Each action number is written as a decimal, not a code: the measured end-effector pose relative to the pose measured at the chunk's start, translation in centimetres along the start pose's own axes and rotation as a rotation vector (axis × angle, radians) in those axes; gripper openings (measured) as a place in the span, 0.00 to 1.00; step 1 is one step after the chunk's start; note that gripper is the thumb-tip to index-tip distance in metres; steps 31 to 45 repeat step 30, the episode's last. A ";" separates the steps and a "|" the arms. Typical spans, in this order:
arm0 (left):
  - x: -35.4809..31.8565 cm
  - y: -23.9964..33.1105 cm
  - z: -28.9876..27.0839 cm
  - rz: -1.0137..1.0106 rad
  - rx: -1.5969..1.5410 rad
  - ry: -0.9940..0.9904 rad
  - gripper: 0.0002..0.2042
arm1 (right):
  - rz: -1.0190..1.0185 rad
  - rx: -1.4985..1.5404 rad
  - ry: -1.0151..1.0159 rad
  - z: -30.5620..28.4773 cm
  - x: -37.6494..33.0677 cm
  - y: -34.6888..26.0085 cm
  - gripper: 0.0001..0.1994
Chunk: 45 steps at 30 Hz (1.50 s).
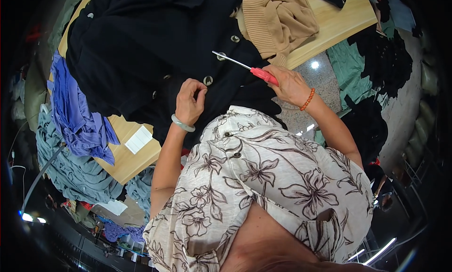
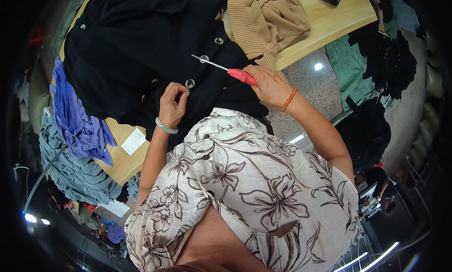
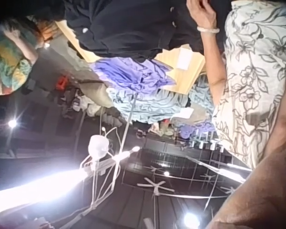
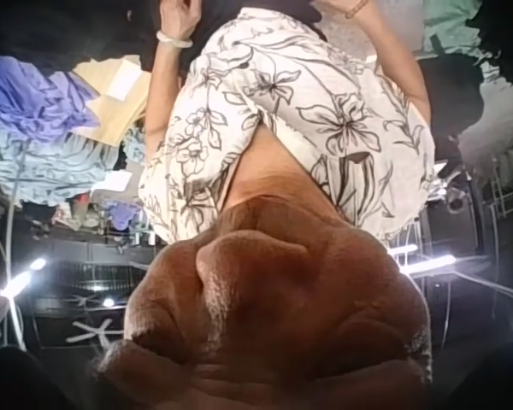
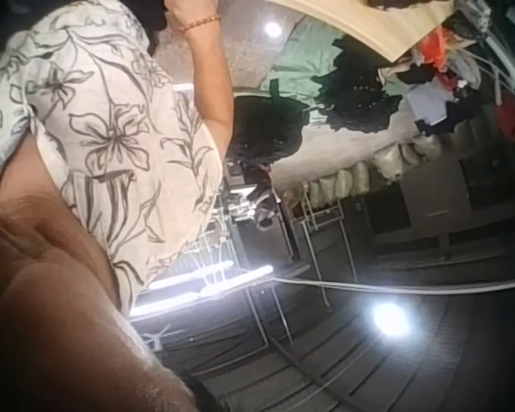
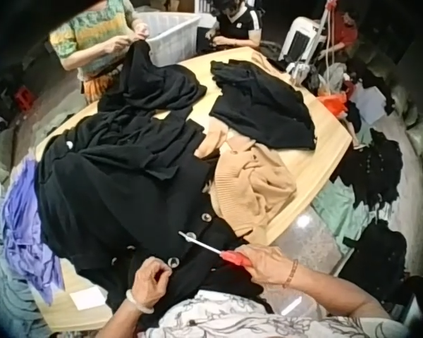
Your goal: Inspect and trim loose threads from black sweaters using scissors.
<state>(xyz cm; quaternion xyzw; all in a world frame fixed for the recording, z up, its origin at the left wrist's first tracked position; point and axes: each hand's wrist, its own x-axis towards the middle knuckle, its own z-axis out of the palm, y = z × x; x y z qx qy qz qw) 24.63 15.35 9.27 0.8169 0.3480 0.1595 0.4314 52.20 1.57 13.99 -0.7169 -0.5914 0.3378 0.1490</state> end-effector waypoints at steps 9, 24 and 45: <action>0.2 0.0 1.0 0.065 -0.157 0.302 0.03 | 0.019 0.004 -0.035 -0.2 0.4 0.4 0.13; 4.0 -0.3 2.4 -0.207 -1.064 0.322 0.08 | -0.064 0.218 0.639 -1.0 19.8 -1.6 0.12; 4.7 -2.6 2.9 -0.114 -0.844 0.373 0.07 | 0.170 0.186 0.341 3.1 25.3 1.5 0.31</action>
